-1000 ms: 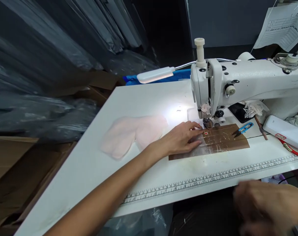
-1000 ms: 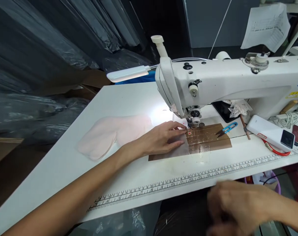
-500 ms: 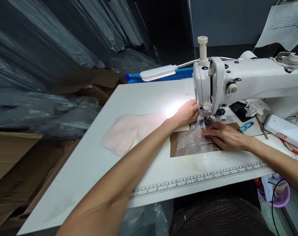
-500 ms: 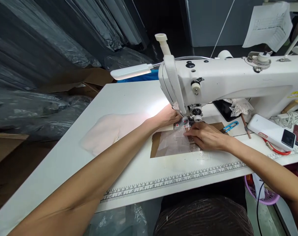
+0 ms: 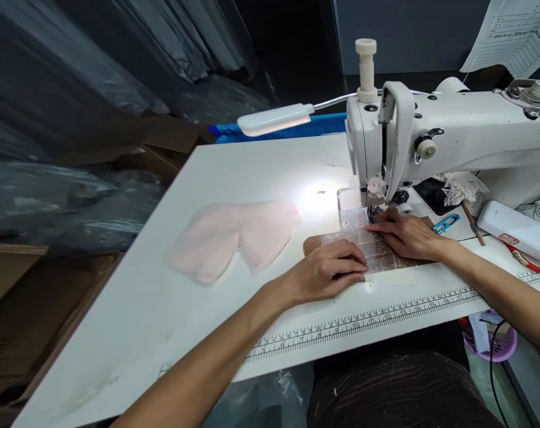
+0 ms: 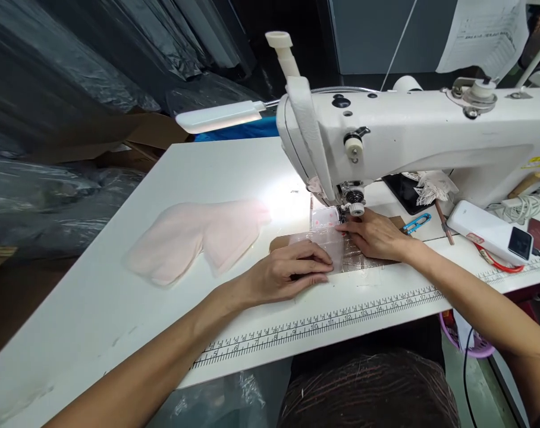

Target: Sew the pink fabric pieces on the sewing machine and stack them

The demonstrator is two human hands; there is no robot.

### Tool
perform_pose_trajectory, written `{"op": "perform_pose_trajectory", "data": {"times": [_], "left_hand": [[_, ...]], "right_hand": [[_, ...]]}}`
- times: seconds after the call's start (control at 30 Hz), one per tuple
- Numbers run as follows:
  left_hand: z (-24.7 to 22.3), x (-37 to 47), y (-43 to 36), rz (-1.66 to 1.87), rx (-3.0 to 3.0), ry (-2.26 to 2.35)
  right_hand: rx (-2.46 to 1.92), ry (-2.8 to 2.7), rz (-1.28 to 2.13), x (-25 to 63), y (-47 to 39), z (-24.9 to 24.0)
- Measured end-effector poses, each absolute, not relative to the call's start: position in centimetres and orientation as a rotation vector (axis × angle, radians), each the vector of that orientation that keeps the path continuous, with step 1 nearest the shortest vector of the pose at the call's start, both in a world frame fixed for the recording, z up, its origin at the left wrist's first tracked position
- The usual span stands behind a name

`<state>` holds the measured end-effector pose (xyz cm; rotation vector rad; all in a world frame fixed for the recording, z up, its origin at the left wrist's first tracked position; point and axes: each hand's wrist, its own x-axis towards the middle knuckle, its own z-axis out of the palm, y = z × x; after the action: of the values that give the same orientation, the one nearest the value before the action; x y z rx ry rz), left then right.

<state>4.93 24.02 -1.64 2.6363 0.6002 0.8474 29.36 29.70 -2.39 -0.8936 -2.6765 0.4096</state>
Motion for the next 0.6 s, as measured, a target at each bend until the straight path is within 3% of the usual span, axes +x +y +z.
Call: {"op": "perform_pose_trajectory", "data": {"times": [0.6], "left_hand": [[-1.0,4.7,24.1,0.930,2.565,0.631]], "right_hand": [[-0.641,-2.536,0.507,30.2,29.6,-3.6]]}}
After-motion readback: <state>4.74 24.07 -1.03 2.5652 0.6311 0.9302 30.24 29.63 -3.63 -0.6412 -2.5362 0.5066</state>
